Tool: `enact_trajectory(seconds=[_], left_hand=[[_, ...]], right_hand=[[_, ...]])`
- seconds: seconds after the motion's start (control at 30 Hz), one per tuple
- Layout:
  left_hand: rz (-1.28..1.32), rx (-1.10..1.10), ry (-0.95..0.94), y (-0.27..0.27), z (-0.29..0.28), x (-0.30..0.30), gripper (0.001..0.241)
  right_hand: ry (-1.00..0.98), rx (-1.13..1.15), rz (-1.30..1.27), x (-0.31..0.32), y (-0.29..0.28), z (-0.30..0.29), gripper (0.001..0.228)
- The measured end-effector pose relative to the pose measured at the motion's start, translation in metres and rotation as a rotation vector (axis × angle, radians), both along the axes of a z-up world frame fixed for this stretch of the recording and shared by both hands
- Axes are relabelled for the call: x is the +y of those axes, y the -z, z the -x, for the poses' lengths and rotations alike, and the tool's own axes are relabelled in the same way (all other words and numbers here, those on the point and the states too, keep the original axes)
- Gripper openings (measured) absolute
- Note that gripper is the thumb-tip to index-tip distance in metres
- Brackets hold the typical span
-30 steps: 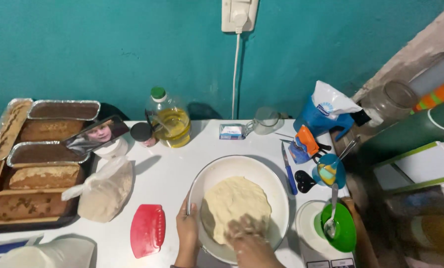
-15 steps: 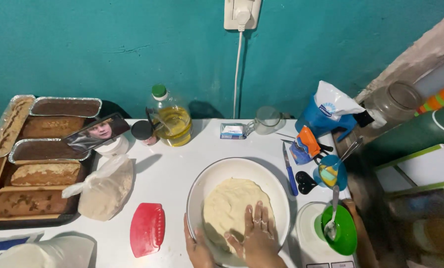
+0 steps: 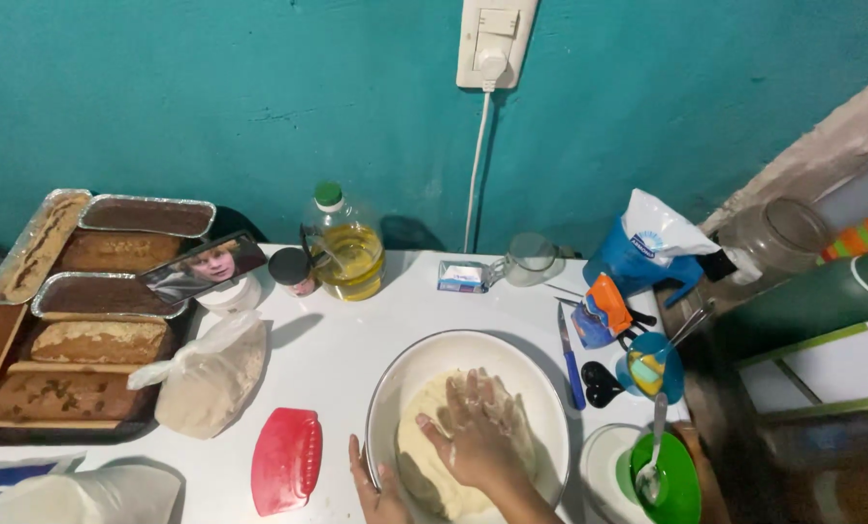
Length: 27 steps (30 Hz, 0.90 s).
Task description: Kneading dough on a tabletop using hands and a scraper.
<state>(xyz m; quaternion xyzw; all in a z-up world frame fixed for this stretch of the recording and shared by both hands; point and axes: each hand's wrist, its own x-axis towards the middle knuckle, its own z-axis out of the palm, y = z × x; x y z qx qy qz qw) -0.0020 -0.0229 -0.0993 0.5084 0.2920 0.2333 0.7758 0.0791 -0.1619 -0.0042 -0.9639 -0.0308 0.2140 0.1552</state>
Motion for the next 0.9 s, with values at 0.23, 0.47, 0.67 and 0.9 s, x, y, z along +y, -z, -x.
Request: enact_trajectory(seconds=[0.23, 0.47, 0.67, 0.9], left_hand=[[-0.054, 0.087, 0.037, -0.011, 0.013, 0.000, 0.068], [-0.009, 0.093, 0.039, 0.002, 0.003, 0.002, 0.069], [0.051, 0.087, 0.041, -0.022, 0.007, 0.002, 0.066], [-0.011, 0.212, 0.060, -0.062, 0.007, 0.000, 0.067]], right_hand=[[-0.001, 0.160, 0.061, 0.042, -0.091, -0.006, 0.074], [-0.105, -0.279, 0.076, 0.046, -0.029, -0.008, 0.087], [-0.056, -0.197, -0.118, 0.029, -0.021, -0.014, 0.073], [-0.099, -0.368, -0.084, 0.026, -0.049, 0.024, 0.090]])
